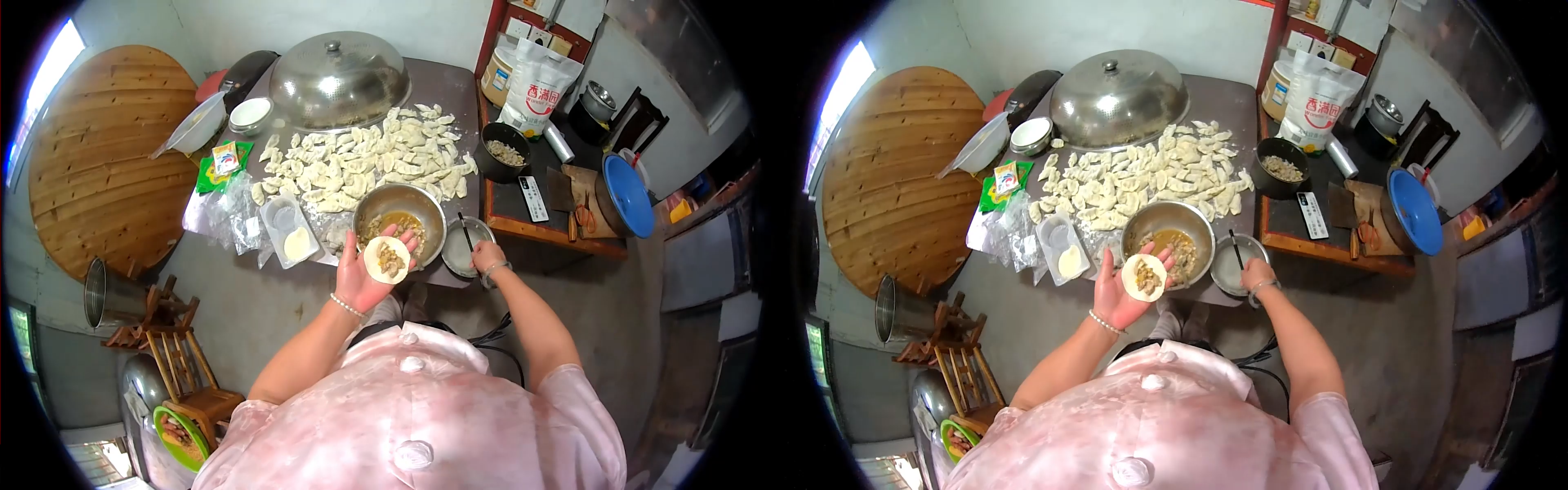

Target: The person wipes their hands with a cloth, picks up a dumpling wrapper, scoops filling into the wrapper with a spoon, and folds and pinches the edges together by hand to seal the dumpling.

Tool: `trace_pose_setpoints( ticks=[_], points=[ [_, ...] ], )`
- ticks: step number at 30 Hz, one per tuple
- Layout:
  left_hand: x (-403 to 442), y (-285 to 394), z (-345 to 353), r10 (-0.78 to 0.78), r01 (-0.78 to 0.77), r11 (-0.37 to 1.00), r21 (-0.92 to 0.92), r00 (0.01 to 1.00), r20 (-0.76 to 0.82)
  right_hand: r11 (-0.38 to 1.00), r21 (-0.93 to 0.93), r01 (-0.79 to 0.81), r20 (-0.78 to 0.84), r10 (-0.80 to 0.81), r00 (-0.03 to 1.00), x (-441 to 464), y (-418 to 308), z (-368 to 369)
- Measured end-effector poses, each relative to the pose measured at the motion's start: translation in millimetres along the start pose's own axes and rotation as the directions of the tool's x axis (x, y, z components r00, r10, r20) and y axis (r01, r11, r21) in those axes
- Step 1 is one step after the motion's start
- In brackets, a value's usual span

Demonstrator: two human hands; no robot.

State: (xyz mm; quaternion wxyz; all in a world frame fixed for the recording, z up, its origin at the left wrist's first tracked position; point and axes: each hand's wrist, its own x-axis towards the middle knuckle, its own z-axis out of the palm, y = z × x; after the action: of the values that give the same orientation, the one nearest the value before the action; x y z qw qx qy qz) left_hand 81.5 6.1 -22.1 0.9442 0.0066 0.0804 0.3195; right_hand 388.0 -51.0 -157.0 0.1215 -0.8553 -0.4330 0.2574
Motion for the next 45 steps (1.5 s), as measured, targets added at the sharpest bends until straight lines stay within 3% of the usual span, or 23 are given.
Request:
trace_pose_setpoints(
  ticks=[3,6,9,10,12,14,16,19,22,38,41,45],
  points=[
    [0,2,-1,-0.017,0.017,1.0,-0.001,1.0,-0.016,0.999,-0.028,0.039,-0.045,-0.041,0.998,3,5,13],
    [2,2,-3,-0.046,0.046,0.999,-0.005,0.999,-0.015,0.995,0.084,-0.057,0.127,0.046,0.991,0,-3,2],
    [4,2,-3,-0.073,0.073,0.997,-0.005,0.997,0.006,0.998,0.049,-0.046,-0.04,0.048,0.998,-3,-2,-3],
    [3,3,-1,-0.082,0.082,0.997,-0.005,0.997,0.01,0.99,-0.124,0.063,-0.102,-0.076,0.992,-11,-13,-17],
    [3,4,0,-0.106,0.106,0.994,-0.003,0.994,0.022,0.962,-0.058,0.267,-0.233,-0.273,0.933,-36,-39,-42],
    [4,4,0,-0.141,0.141,0.99,0.003,0.989,0.039,0.848,-0.075,0.525,-0.368,-0.513,0.776,-63,-69,-68],
    [4,2,2,-0.159,0.159,0.987,0.01,0.986,0.048,0.611,-0.181,0.771,-0.468,-0.743,0.479,-90,-102,-90],
    [1,-4,13,-0.218,0.218,0.976,-0.002,0.975,0.045,0.316,-0.324,0.892,-0.388,-0.904,0.179,-118,-134,-109],
    [-1,-7,14,-0.263,0.263,0.965,0.004,0.963,0.058,0.155,-0.351,0.924,-0.347,-0.937,0.026,-130,-148,-111],
    [-4,-13,12,-0.374,0.377,0.926,-0.018,0.922,0.097,0.154,-0.116,0.981,-0.268,-0.956,0.118,-143,-151,-101],
    [-3,-14,14,-0.395,0.393,0.912,0.116,0.919,-0.007,0.146,-0.104,0.984,-0.281,-0.953,0.112,-145,-154,-100],
    [5,-17,-4,-0.452,0.452,0.869,0.203,0.891,-0.051,0.211,-0.057,0.976,-0.239,-0.952,0.192,-150,-155,-96]
  ],
)
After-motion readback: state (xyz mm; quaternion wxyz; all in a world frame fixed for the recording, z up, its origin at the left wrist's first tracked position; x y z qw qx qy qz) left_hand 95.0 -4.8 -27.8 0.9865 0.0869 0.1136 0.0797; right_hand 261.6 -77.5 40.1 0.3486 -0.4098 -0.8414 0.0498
